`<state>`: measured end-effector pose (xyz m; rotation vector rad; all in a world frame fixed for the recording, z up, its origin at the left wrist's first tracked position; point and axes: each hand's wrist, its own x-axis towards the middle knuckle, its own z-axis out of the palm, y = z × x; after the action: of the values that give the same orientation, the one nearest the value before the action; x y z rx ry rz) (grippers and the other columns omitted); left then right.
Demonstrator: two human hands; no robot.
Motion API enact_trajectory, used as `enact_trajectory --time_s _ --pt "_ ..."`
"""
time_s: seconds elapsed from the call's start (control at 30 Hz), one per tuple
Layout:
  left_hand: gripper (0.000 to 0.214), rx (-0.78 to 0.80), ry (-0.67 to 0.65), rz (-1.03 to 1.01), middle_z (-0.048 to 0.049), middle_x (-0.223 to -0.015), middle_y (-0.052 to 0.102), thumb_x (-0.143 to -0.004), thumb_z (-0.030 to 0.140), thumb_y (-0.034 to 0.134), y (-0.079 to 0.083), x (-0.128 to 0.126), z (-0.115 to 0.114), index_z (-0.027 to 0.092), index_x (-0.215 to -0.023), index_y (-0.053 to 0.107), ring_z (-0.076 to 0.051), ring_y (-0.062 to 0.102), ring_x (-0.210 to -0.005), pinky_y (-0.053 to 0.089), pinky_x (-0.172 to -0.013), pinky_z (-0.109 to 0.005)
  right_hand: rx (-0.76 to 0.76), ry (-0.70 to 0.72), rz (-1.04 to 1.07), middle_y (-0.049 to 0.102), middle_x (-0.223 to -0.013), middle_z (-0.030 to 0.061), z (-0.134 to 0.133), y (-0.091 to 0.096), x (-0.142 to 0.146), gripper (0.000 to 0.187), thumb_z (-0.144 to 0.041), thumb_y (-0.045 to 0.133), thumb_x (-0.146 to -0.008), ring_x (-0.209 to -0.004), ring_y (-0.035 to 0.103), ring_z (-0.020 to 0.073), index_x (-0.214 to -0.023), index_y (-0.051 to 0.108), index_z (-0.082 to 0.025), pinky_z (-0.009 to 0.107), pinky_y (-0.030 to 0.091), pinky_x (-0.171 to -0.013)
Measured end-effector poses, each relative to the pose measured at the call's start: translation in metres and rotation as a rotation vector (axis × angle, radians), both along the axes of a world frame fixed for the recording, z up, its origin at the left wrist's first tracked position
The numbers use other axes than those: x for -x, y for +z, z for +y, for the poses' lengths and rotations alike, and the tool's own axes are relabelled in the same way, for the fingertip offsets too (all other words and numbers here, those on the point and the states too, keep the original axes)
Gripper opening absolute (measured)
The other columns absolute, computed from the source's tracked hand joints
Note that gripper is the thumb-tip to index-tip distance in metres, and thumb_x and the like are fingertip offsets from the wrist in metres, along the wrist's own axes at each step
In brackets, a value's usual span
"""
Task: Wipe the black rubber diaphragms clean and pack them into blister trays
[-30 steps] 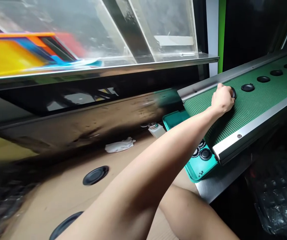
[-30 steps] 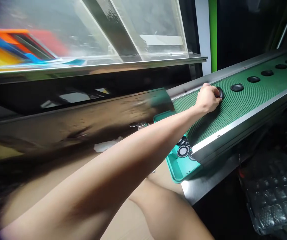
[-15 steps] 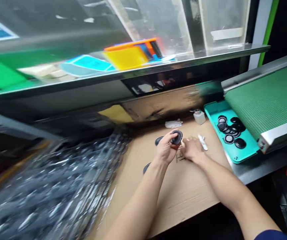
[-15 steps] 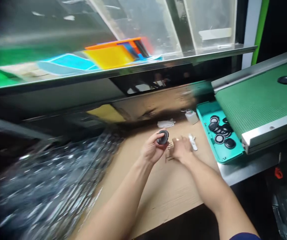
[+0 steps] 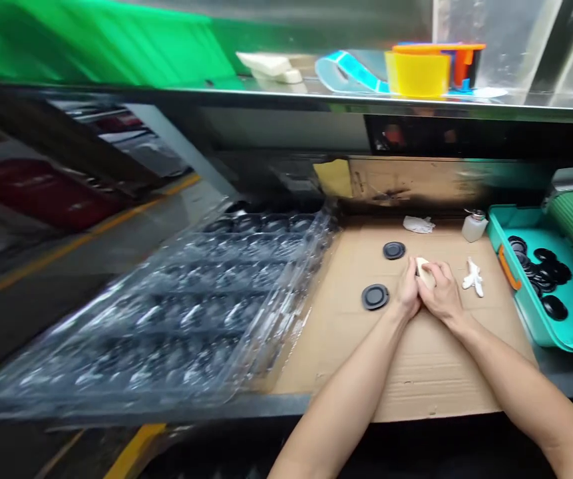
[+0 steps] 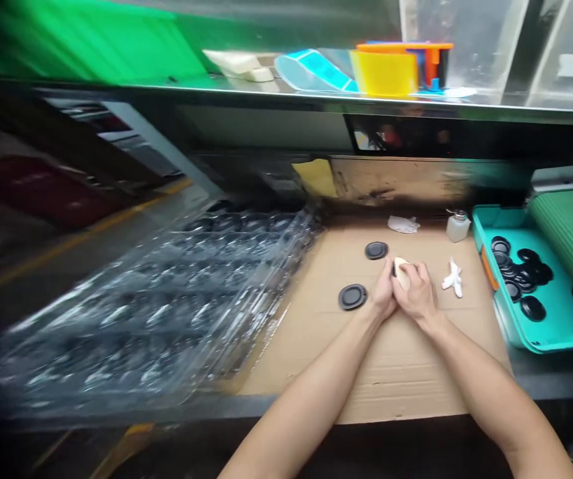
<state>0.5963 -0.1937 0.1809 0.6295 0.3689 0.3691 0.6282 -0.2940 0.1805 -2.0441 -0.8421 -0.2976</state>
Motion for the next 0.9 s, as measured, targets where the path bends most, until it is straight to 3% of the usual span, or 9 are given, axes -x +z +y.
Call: enact_trajectory --time_s 0.07,0.17,0.23,0.33,0.5,0.6,0.7,0.8,0.9 --pt "0.035 0.113 -0.085 0.006 -0.0089 -0.100 0.075 -0.104 0.049 0.049 0.002 0.001 0.001 0.018 -0.112 0.065 -0.019 0.073 -0.096 0.056 -0.095 -0.032 0.038 0.024 -0.032 0.061 -0.133 0.0150 0.004 -0.006 0.004 0.039 -0.046 0.054 -0.098 -0.120 0.063 0.0260 -0.125 0.067 -0.021 0.040 0.056 -0.101" --pt "0.040 0.186 -0.150 -0.043 -0.0143 -0.105 0.076 -0.107 0.040 0.039 0.002 -0.003 0.002 0.014 -0.104 0.070 -0.023 0.073 -0.106 0.053 -0.104 -0.034 0.039 -0.050 -0.110 0.064 -0.128 0.0168 0.007 -0.011 -0.004 0.044 -0.051 0.052 -0.098 -0.118 0.063 0.0291 -0.124 0.069 -0.020 0.046 0.055 -0.102" --pt "0.038 0.205 -0.163 -0.045 -0.0153 -0.106 0.077 -0.106 0.034 0.041 0.000 -0.008 0.005 0.014 -0.099 0.072 -0.023 0.073 -0.107 0.052 -0.106 -0.035 0.022 -0.119 -0.137 0.066 -0.120 0.0166 0.008 -0.012 -0.011 0.044 -0.053 0.051 -0.098 -0.113 0.064 0.0305 -0.121 0.070 -0.021 0.049 0.055 -0.100" --pt "0.032 0.253 -0.189 -0.024 -0.0162 -0.104 0.077 -0.103 0.033 0.048 -0.006 -0.015 0.011 0.013 -0.098 0.072 -0.025 0.074 -0.103 0.052 -0.106 -0.039 0.066 -0.035 -0.167 0.063 -0.127 0.0162 0.009 -0.012 -0.017 0.044 -0.053 0.052 -0.098 -0.116 0.063 0.0302 -0.124 0.070 -0.023 0.047 0.056 -0.096" --pt "0.026 0.250 -0.192 -0.043 -0.0123 -0.098 0.076 -0.102 0.030 0.052 -0.012 -0.017 0.017 0.015 -0.099 0.072 -0.022 0.074 -0.098 0.054 -0.101 -0.035 0.064 -0.119 -0.160 0.064 -0.118 0.0161 0.011 -0.011 -0.019 0.044 -0.054 0.049 -0.099 -0.109 0.065 0.0307 -0.117 0.073 -0.021 0.047 0.056 -0.093" --pt "0.033 0.260 -0.200 -0.014 -0.0137 -0.099 0.076 -0.105 0.031 0.045 -0.010 -0.015 0.016 0.014 -0.098 0.072 -0.022 0.074 -0.099 0.053 -0.103 -0.035 0.098 -0.055 -0.145 0.062 -0.123 0.0149 0.012 -0.012 -0.015 0.042 -0.053 0.051 -0.098 -0.111 0.064 0.0288 -0.121 0.071 -0.023 0.044 0.055 -0.094" --pt "0.037 0.248 -0.180 -0.020 -0.0146 -0.103 0.076 -0.107 0.031 0.040 -0.004 -0.010 0.014 0.013 -0.095 0.071 -0.022 0.073 -0.104 0.051 -0.107 -0.035 0.057 -0.151 -0.112 0.063 -0.117 0.0150 0.012 -0.012 -0.011 0.042 -0.051 0.050 -0.098 -0.108 0.064 0.0287 -0.116 0.072 -0.021 0.044 0.056 -0.094" --pt "0.034 0.247 -0.188 -0.001 -0.0152 -0.107 0.077 -0.106 0.031 0.043 -0.001 -0.006 0.015 0.013 -0.101 0.071 -0.023 0.073 -0.110 0.050 -0.109 -0.036 0.128 -0.062 -0.108 0.061 -0.125 0.0144 0.011 -0.012 -0.009 0.039 -0.049 0.052 -0.098 -0.114 0.063 0.0274 -0.121 0.071 -0.023 0.041 0.056 -0.096" --pt "0.035 0.224 -0.225 -0.010 -0.0143 -0.112 0.077 -0.107 0.034 0.042 -0.001 -0.004 0.016 0.013 -0.108 0.071 -0.024 0.072 -0.113 0.051 -0.110 -0.038 0.172 -0.171 -0.065 0.061 -0.124 0.0135 0.011 -0.010 -0.007 0.037 -0.046 0.050 -0.100 -0.111 0.064 0.0269 -0.119 0.072 -0.024 0.040 0.056 -0.094"
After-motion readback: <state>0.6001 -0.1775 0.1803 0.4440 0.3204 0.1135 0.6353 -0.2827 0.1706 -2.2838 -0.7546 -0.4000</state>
